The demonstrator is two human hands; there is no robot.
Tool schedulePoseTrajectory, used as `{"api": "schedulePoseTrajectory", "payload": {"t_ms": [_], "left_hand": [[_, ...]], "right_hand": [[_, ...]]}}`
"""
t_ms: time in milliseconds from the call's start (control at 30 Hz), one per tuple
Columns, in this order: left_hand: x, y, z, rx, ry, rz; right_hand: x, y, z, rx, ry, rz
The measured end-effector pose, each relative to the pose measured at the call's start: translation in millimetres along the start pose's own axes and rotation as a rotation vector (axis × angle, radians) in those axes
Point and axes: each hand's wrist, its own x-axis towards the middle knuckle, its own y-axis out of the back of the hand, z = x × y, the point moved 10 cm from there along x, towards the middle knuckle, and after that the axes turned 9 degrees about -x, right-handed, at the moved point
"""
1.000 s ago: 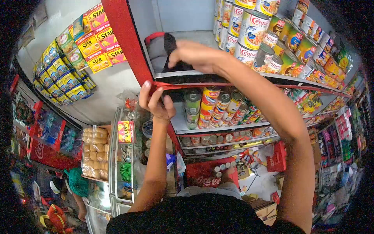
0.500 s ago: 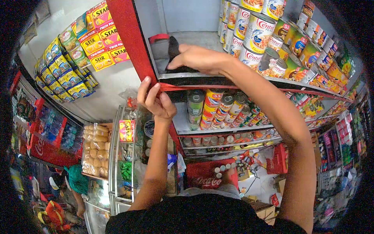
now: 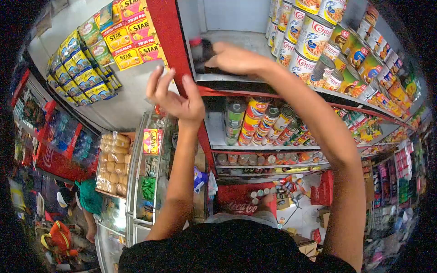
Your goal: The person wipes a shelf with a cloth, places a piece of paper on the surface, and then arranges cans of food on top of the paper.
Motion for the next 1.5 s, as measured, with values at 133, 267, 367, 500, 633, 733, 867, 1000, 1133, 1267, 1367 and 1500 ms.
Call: {"api": "schedulePoseTrajectory", "payload": {"t_ms": [133, 267, 367, 500, 633, 733, 867, 1000, 1133, 1267, 1367, 1500], "left_hand": [[10.1, -16.7, -0.9, 0.019, 0.021, -0.034], [4.2, -16.7, -6.7, 0.032, -0.004, -0.063], [7.8, -19.6, -1.4, 0.089, -0.039, -0.077], [7.8, -20.4, -4.6, 0.007, 0.003, -0.064], [6.4, -16.5, -9.1, -0.062, 0.04, -0.082], [6.0, -16.4, -9.5, -0.067, 0.035, -0.099], [8.0, -14.9, -9.9, -0.119, 0.042, -0.091], [8.9, -15.1, -11.2, -0.149, 0.077, -0.104], [8.2, -16.0, -13.1, -0.164, 0.091, -0.108], [3.8, -13.2, -20.0, -0.208, 0.099, -0.031], [1.7, -13.6, -22.0, -0.141, 0.128, -0.031], [0.2, -15.2, -24.7, -0.19, 0.172, -0.062]], "right_hand": [[-22.4, 8.4, 15.6, 0.62, -0.074, 0.08], [-32.0, 49.0, 39.6, 0.992, -0.281, 0.336], [-39.9, 124.5, 44.0, 0.455, -0.168, 0.752], [-18.5, 139.5, 5.1, -0.58, -0.317, 0.755], [46.1, 109.3, 64.6, -0.832, -0.132, 0.692], [81.1, 83.0, 137.3, -0.778, -0.375, 0.44], [105.8, 62.0, 171.8, -0.548, -0.65, 0.261], [133.2, 57.3, 191.2, -0.484, -0.672, 0.196], [178.3, 32.6, 150.3, -0.428, -0.391, 0.226], [214.3, 17.6, 134.1, -0.368, -0.169, 0.31], [153.4, 11.0, 63.8, -0.612, 0.0, 0.161], [92.5, 16.3, 36.8, -0.398, -0.076, 0.106]]}}
